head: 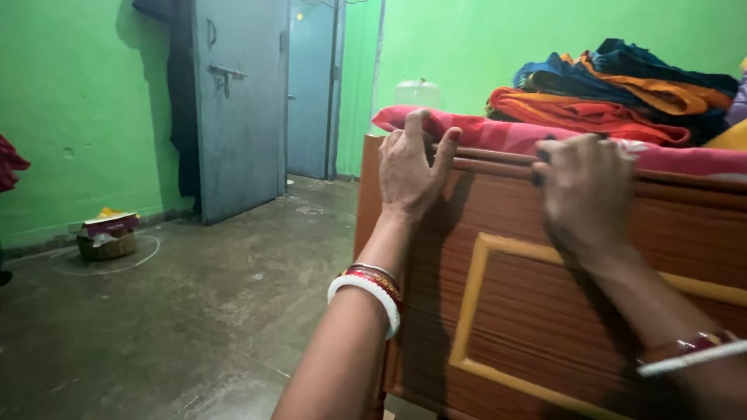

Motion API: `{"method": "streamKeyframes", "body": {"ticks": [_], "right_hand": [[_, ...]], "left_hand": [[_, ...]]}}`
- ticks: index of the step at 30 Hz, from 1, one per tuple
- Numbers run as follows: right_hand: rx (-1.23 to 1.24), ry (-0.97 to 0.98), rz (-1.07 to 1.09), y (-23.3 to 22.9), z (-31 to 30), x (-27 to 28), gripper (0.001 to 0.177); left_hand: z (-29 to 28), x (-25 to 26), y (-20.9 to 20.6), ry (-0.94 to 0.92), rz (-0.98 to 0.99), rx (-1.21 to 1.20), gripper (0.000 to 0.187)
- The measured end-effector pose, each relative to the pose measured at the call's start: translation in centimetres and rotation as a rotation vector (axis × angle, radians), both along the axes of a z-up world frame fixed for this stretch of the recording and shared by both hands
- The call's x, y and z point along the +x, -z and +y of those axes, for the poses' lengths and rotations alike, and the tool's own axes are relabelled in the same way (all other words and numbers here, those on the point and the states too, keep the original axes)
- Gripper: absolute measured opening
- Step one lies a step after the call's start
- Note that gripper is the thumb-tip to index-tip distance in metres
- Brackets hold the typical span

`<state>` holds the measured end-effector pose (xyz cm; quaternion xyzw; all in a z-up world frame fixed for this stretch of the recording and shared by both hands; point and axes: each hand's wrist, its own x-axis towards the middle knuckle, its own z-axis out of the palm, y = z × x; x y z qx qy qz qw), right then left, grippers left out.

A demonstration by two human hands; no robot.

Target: The person wipes the surface of a wooden bed frame using a dark cloth. They repeatedly rub the top edge, side panels, and lower sections of the frame, moving the cloth back and forth across the wood grain.

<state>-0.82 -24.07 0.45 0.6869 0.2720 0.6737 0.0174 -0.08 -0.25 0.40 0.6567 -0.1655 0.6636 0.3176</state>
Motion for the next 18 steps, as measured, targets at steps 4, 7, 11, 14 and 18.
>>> {"method": "streamKeyframes", "body": {"ticks": [4, 7, 11, 14, 18], "right_hand": [[-0.044, -0.087, -0.047, -0.3, 6.1, 0.9, 0.021], [0.059, -0.256, 0.040, -0.6, 10.7, 1.9, 0.021], [-0.036, -0.082, -0.040, -1.1, 12.9, 2.6, 0.020], [-0.092, -0.091, -0.151, -1.1, 11.5, 1.9, 0.041], [-0.054, -0.097, 0.021, -1.2, 8.2, -0.1, 0.021]], "left_hand": [[0.3, 0.6, 0.2, -0.003, -0.044, 0.015, 0.057], [0.4, 1.0, 0.4, 0.005, -0.059, 0.028, 0.061], [0.4, 1.0, 0.7, -0.019, -0.055, 0.026, 0.063], [0.4, 0.6, 0.6, -0.028, -0.006, 0.048, 0.062], [0.0, -0.2, 0.1, -0.126, 0.025, 0.105, 0.054]]}}
